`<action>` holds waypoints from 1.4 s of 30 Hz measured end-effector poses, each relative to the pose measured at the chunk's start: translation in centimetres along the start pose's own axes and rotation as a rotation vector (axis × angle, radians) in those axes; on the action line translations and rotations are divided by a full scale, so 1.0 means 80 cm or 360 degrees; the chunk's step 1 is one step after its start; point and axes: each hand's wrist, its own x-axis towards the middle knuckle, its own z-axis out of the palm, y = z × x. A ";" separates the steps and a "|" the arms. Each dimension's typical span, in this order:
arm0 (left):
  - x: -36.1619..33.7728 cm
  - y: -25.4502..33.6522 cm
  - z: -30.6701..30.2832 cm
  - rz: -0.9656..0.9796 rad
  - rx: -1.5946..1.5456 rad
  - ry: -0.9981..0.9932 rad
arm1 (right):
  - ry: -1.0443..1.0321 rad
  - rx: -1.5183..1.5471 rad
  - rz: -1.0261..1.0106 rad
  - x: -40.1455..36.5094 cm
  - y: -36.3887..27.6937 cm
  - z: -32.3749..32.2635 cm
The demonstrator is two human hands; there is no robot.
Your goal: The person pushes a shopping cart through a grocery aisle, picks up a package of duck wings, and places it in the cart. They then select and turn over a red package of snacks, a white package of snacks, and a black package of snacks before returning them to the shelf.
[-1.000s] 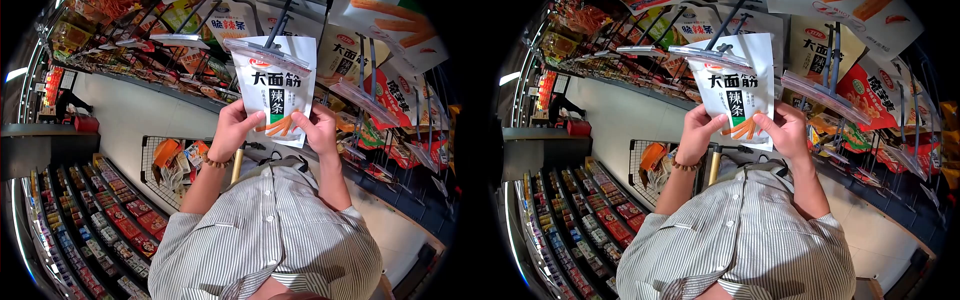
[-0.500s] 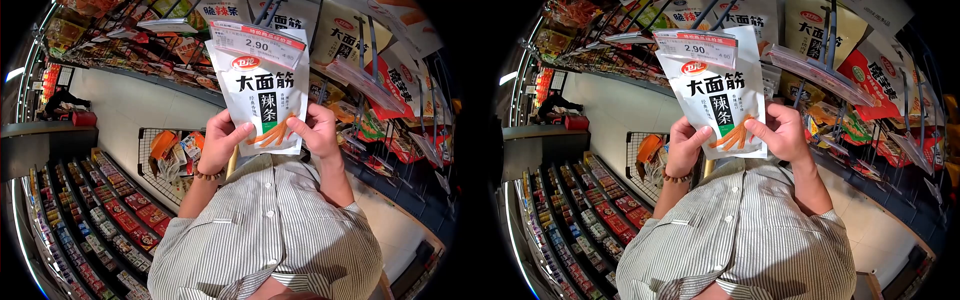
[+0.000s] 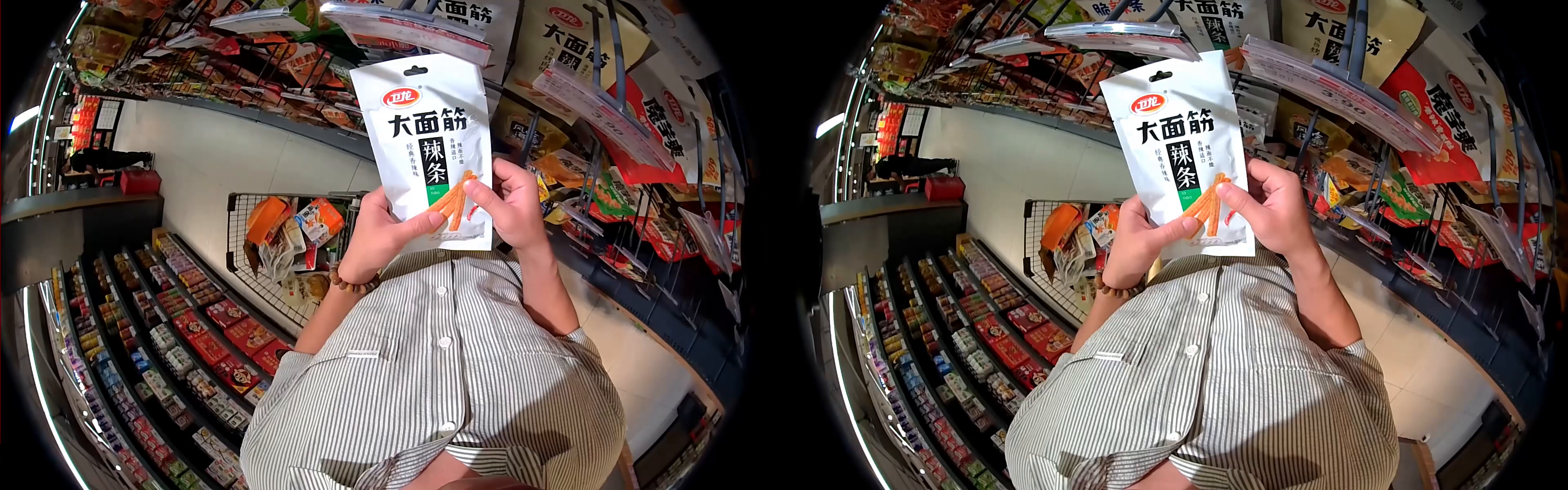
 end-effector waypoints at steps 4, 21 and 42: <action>0.001 0.008 0.005 -0.0040 0.0044 0.0104 | -0.0023 0.0057 -0.0009 0.001 0.002 0.000; 0.011 0.001 0.011 -0.0086 0.0056 -0.0026 | 0.0033 -0.0106 0.0036 -0.002 0.000 -0.015; 0.019 -0.005 0.018 -0.0097 0.0002 0.0054 | -0.0059 0.0057 0.0191 0.000 0.000 -0.027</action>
